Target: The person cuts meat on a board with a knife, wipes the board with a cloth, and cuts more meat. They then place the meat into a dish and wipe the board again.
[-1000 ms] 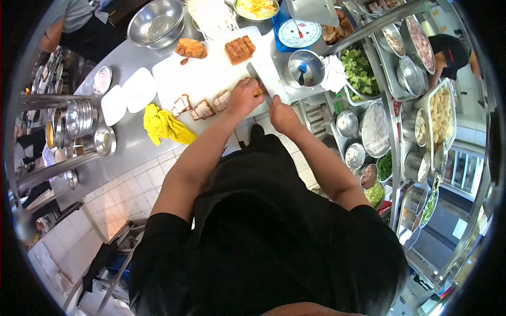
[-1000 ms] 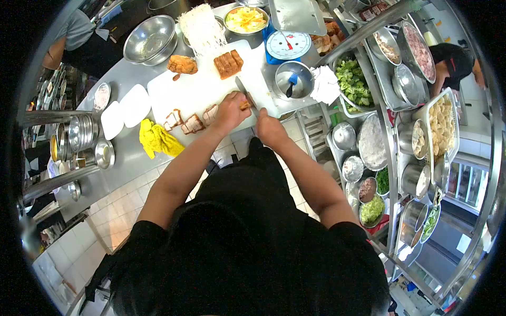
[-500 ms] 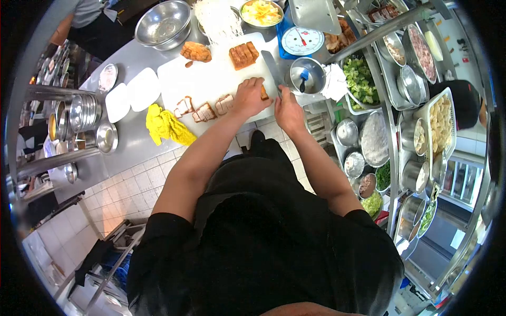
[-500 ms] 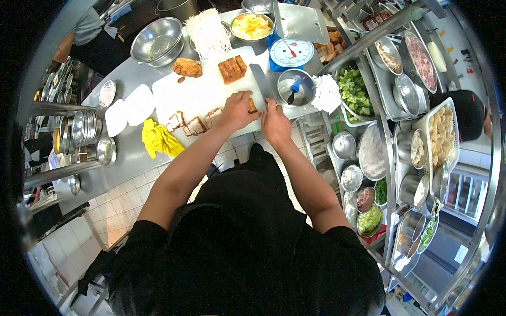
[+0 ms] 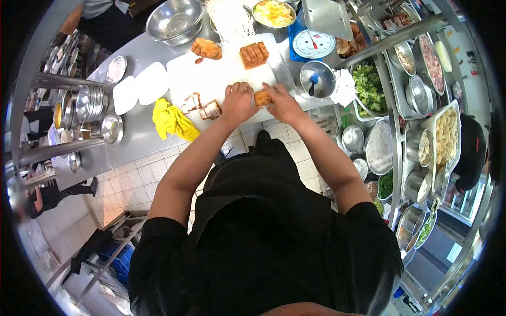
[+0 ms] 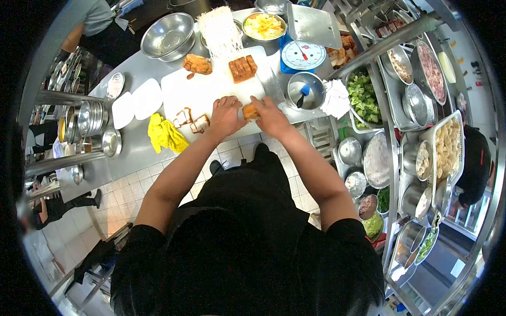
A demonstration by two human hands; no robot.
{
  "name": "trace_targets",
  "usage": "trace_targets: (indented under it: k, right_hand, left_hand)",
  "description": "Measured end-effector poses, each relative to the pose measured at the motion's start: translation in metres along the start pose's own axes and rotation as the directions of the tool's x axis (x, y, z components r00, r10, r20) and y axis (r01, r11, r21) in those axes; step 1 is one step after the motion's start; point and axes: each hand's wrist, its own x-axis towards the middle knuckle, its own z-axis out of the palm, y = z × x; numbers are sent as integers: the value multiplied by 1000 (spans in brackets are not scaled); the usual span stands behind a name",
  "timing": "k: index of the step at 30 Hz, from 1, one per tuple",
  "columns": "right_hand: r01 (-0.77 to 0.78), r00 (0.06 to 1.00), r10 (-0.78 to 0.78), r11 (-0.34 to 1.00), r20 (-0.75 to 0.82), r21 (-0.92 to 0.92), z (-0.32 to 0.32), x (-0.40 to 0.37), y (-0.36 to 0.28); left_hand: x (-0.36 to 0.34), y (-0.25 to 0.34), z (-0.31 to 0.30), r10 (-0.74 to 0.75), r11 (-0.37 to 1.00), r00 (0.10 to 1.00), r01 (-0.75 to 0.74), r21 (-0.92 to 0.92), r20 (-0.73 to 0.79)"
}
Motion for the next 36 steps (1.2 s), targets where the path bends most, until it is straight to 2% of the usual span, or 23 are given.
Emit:
trace_targets:
  k: [1, 4, 5, 7, 9, 10, 12, 13, 14, 15, 17, 19, 22, 24, 28, 32, 34, 36]
  right_hand:
    - [-11, 997, 12, 1000, 72, -19, 3, 6, 4]
    - [12, 992, -12, 1000, 123, 1, 2, 18, 17]
    - [15, 991, -15, 1000, 130, 1, 1, 18, 20]
    - [30, 994, -39, 996, 105, 86, -8, 21, 10]
    - [21, 995, -27, 998, 100, 57, -16, 27, -9]
    - [64, 997, -66, 997, 48, 49, -20, 34, -22]
    - [168, 985, -167, 985, -48, 22, -22, 51, -45]
    - [174, 984, -172, 985, -47, 24, -16, 58, -51]
    - [176, 984, -176, 984, 14, 31, -11, 67, -57]
    - [180, 980, -182, 983, 75, 37, -6, 73, -62]
    - [172, 974, -174, 985, 147, 23, 3, 70, -71]
    - [162, 958, -163, 986, 235, 22, 10, 63, -74]
    - [141, 956, -145, 989, 255, 35, 26, 54, -71]
    - [143, 957, -144, 989, 252, 20, 36, 52, -67]
    - [129, 964, -140, 990, 228, 60, 35, 46, -66]
    - [72, 975, -65, 997, 214, -28, 32, 52, -65]
    - [137, 943, -127, 991, 307, -11, 36, 60, -58]
    - [139, 939, -131, 990, 318, -1, 41, 64, -55]
  left_hand:
    - [1, -3, 5, -4, 1000, 1000, 4, 0, -4]
    - [4, -8, 15, 15, 997, 1000, -16, -78, -19]
    - [3, -10, 17, 37, 993, 996, -45, -111, -75]
    - [3, -16, 10, 47, 988, 990, -65, -138, -129]
    - [7, -28, -7, 115, 973, 963, -159, -167, -245]
    - [9, -37, -22, 124, 961, 953, -184, -205, -276]
    - [5, -53, -55, 118, 973, 960, -163, -164, -253]
    - [3, -62, -65, 109, 978, 964, -147, -148, -241]
    - [0, -68, -75, 92, 981, 980, -119, -151, -175]
    - [-5, -73, -77, 87, 983, 979, -114, -144, -183]
    - [-19, -79, -75, -4, 986, 998, -7, -166, -64]
    - [-35, -85, -54, 20, 986, 993, -39, -162, -114]
    - [-54, -83, -35, -17, 981, 994, -4, -196, -108]
    - [-60, -78, -28, -106, 980, 990, 90, -176, -87]
    - [-66, -78, -28, -138, 975, 990, 130, -179, -35]
    - [-65, -74, -27, -157, 987, 988, 156, -45, -9]
    - [-59, -73, -27, -138, 990, 990, 137, 10, 25]
    - [-56, -74, -26, -130, 991, 989, 129, 20, 73]
